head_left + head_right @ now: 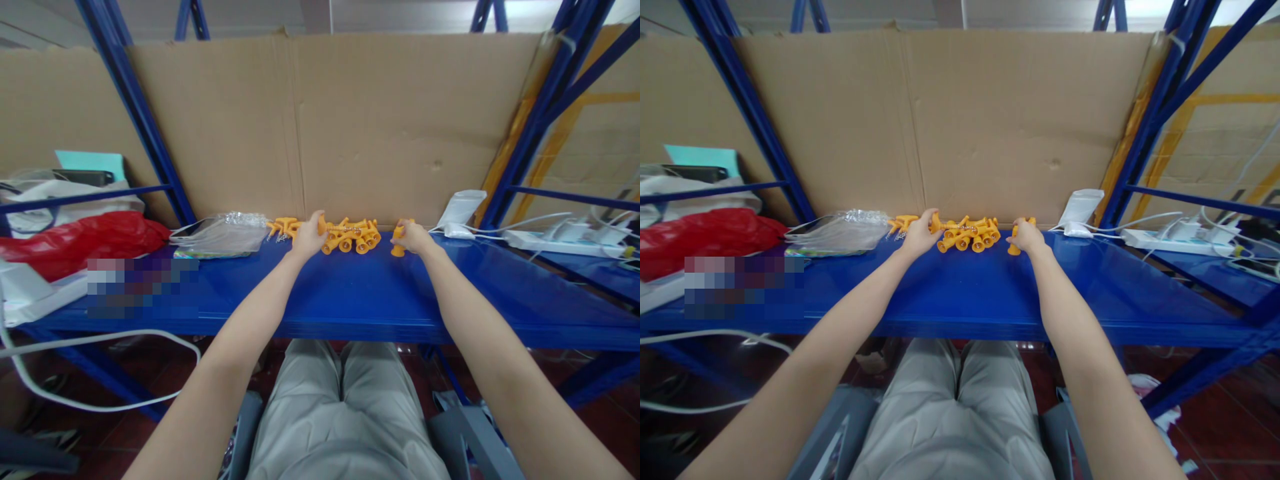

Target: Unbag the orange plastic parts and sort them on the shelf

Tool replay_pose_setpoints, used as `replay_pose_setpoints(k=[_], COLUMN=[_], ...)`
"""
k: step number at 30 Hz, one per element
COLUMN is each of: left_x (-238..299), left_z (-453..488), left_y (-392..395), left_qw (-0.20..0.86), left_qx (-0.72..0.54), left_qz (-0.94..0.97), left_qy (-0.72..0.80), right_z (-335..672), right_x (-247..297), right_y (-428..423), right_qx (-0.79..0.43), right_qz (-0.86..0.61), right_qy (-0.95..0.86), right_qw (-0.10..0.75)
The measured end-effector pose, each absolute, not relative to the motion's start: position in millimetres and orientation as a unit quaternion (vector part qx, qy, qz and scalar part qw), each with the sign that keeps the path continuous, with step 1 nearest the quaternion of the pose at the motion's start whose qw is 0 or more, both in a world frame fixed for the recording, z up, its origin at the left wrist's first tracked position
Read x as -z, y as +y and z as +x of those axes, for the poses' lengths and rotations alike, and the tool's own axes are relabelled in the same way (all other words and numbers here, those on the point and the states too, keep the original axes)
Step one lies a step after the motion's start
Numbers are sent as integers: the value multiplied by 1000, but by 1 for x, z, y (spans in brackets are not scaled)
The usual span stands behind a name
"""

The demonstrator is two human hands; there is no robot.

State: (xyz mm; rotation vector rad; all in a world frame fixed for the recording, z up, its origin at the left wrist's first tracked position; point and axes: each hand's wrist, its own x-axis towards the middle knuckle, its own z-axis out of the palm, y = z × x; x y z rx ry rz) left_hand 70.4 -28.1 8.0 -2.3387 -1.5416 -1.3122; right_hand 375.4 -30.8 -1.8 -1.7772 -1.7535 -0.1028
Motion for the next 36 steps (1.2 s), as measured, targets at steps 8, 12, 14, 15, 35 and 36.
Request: replay_pose_setpoints(k=[8, 12, 14, 15, 35, 36], left_x=[-7, -7, -8, -8, -7, -6], left_z=[70, 70, 70, 70, 80, 80], left_y=[-26, -28, -29, -29, -37, -35], left_qw=[26, 22, 21, 23, 34, 35], left_qx=[427, 419, 414, 411, 381, 384], left_qz=[-755, -759, -764, -767, -841, -842], left_qy=[-497, -498, -495, -493, -382, -378], right_z=[370, 367, 362, 358, 283, 283], right_x=[-3, -7, -11, -13, -15, -15], right_y=[-38, -43, -47, -49, -79, -79], right_qx=[45, 52, 60, 63, -459, -472], right_qz=[-698, -691, -682, -671, -429, -426], right_qy=[-664, -660, -651, -649, -681, -675], right_qw=[264, 291, 329, 354, 375, 374])
